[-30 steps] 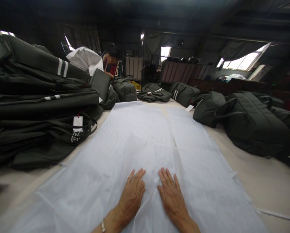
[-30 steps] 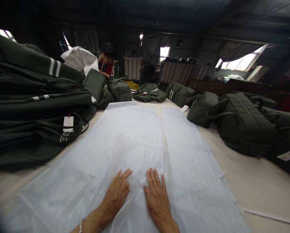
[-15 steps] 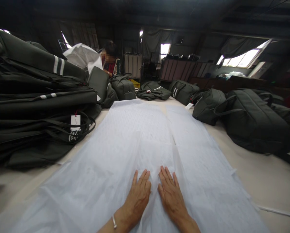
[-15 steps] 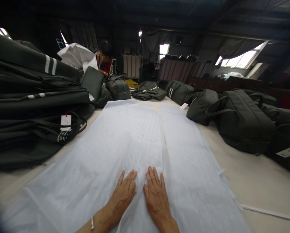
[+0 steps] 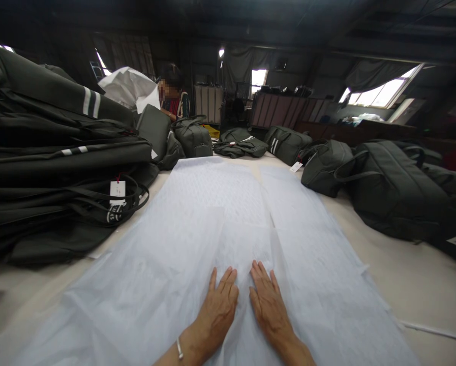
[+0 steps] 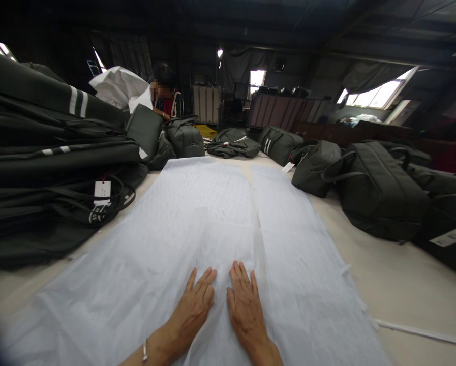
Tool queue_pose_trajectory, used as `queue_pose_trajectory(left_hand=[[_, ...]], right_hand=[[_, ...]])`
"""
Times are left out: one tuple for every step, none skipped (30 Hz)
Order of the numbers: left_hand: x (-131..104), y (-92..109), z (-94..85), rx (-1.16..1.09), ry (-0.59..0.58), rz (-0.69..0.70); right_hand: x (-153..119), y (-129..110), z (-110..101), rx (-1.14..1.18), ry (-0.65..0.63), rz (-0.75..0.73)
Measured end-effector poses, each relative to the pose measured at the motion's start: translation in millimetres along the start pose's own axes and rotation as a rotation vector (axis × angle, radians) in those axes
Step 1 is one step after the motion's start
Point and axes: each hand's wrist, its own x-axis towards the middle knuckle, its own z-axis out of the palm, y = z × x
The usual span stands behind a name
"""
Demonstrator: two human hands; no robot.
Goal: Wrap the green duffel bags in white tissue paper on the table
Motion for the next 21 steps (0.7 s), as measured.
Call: queue_pose_trajectory(left_hand=[[1.2,0.7,-2.1,-0.005,-0.016,-0.001],[2.3,1.4,-3.8,-0.011,-0.029,0.001],[3.5,1.9,-5.2,-0.019,-0.041,0.002],[4.6,2.2,-6.1,-0.026,-0.050,0.004],[5.5,2.4,-6.6,-0.031,-0.058,0.006],[6.2,2.5,-6.8,-0.036,-0.063,0.007],[6.7,2.4,-6.7,-0.040,-0.066,0.009],[6.9,2.3,-6.4,-0.044,-0.069,0.011],[6.9,2.1,-5.8,-0.049,-0.074,0.012],[6.7,1.9,-5.2,-0.057,-0.084,0.012],[6.5,1.7,-4.5,-0.067,-0.097,0.011],[6.3,1.5,-4.0,-0.078,-0.112,0.008],[6.3,1.2,-3.7,-0.093,-0.128,0.000],[6.7,0.9,-3.7,-0.112,-0.146,-0.011],[7.5,0.4,-4.3,-0.136,-0.161,-0.024],[9.0,-0.2,-5.6,-0.162,-0.176,-0.041],[11.1,-1.0,-7.6,-0.190,-0.193,-0.059],[13.9,-1.9,-10.3,-0.218,-0.213,-0.079],[17.2,-3.0,-13.8,-0.244,-0.235,-0.100],[20.9,-4.2,-17.8,-0.264,-0.261,-0.119],[24.6,-5.4,-22.2,-0.277,-0.289,-0.136]], right_hand=[[-0.2,-0.1,0.0,0.000,0.002,0.000],[-0.4,-0.2,0.5,-0.001,0.004,-0.001],[-0.7,-0.1,1.3,0.001,0.007,-0.001],[-1.1,0.1,2.5,0.005,0.010,-0.001],[-1.5,0.5,3.8,0.014,0.014,0.000],[-1.9,1.2,5.0,0.030,0.017,0.003],[-2.1,2.0,5.5,0.053,0.020,0.009],[-2.0,2.8,4.9,0.086,0.021,0.017],[-1.4,3.5,2.9,0.128,0.026,0.037],[-0.1,3.9,-0.8,0.177,0.039,0.065],[1.9,3.7,-6.0,0.225,0.064,0.099],[4.7,3.0,-12.4,0.265,0.103,0.126],[8.2,1.5,-19.2,0.291,0.150,0.140],[12.3,-0.5,-25.7,0.302,0.193,0.136],[16.9,-3.0,-31.0,0.301,0.216,0.115],[21.9,-5.5,-34.5,0.301,0.208,0.085],[27.2,-7.7,-35.9,0.311,0.165,0.058],[32.7,-9.5,-35.3,0.335,0.102,0.043],[38.3,-10.6,-33.3,0.385,0.038,0.051],[43.9,-11.0,-31.1,0.451,-0.011,0.078],[49.1,-10.9,-29.7,0.520,-0.034,0.118]])
